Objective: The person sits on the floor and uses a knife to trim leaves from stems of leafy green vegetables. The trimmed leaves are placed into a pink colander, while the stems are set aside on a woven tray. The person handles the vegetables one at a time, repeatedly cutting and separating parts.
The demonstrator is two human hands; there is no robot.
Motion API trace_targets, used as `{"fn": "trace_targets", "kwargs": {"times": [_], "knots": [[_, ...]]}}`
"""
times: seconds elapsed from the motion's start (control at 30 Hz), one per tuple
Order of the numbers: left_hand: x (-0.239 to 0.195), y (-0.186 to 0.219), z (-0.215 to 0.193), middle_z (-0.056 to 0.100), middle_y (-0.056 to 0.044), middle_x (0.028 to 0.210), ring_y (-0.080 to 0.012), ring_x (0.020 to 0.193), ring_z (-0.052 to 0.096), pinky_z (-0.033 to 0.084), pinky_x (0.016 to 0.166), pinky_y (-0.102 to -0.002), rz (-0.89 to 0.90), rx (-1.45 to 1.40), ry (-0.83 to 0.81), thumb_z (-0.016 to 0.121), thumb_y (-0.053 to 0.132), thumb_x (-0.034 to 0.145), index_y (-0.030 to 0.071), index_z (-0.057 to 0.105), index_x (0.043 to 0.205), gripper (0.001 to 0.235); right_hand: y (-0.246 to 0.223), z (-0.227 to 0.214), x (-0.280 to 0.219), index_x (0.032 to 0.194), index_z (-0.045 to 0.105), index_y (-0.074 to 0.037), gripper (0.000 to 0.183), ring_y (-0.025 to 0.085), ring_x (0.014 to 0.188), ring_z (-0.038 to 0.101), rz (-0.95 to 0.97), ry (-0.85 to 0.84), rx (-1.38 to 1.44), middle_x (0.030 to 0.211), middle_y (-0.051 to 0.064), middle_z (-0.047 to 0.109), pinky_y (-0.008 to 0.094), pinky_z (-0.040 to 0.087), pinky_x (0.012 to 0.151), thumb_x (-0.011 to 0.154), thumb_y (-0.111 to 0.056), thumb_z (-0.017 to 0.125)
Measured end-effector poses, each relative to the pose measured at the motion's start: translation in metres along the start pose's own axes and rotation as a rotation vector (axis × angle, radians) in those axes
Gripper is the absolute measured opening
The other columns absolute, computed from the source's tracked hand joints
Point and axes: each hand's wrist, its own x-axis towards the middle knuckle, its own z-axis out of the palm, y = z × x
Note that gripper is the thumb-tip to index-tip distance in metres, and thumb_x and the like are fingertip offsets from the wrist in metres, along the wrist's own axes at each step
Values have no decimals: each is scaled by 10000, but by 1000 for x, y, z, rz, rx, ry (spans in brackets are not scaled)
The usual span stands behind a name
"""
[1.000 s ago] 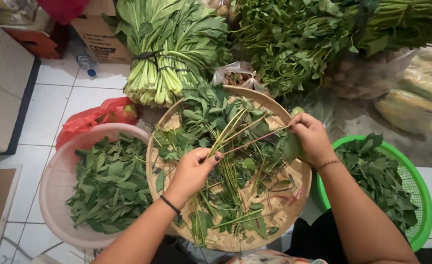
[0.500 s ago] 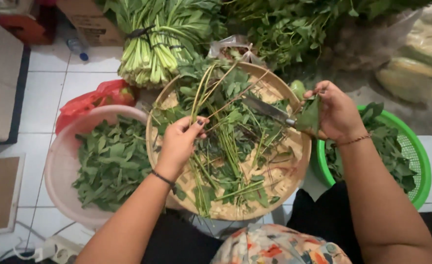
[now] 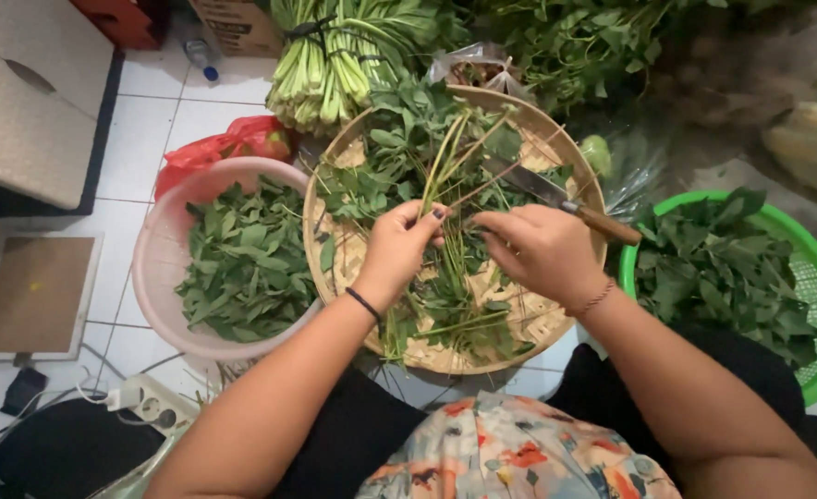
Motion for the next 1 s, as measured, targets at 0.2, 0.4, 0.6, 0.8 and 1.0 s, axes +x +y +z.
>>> {"fn": "trace_targets", "kwargs": {"times": [0.2,0.4,0.6,0.8,1.0], "knots": [[-19,7,13,599,32,766,-44,654,488,412,584,-232,16,145,2,629,180,1018,26,744,1212,273,4,-7,2,871,756,-144,60,236,720,703,63,-214,20,782,33,723,372,555,609,845,-198,751],[-26,7,8,702,57,930,-19,807,562,468,712,-204,93,128,-3,632,158,1020,28,735,1239,275,46,-34,1,1001,763,-142,106,222,777,711,139,-2,-19,944,52,751,346,570,700,911,-163,712],[-37,1,7,729,11,922,-57,848,618,508,756,-225,27,202,-7,615,198,1017,45,760,1227,298,82,-46,1,1124,779,-183,187,263,840,707,242,12,-109,1003,59,754,362,560,725,947,-168,719],[-45,16,19,754,-9,926,-76,873,662,518,799,-248,54,241,-6,540,285,1057,47,732,1261,367,91,-38,-3,1054,796,-225,200,270,824,715,227,-336,-139,957,51,765,386,565,692,880,-201,701],[-57,49,29,736,-68,774,-241,675,694,515,600,-374,-8,857,59,526,342,983,234,742,1244,356,76,-50,-7,1128,783,-229,258,242,804,709,203,-155,-150,911,31,747,374,557,675,903,-171,670]]}}
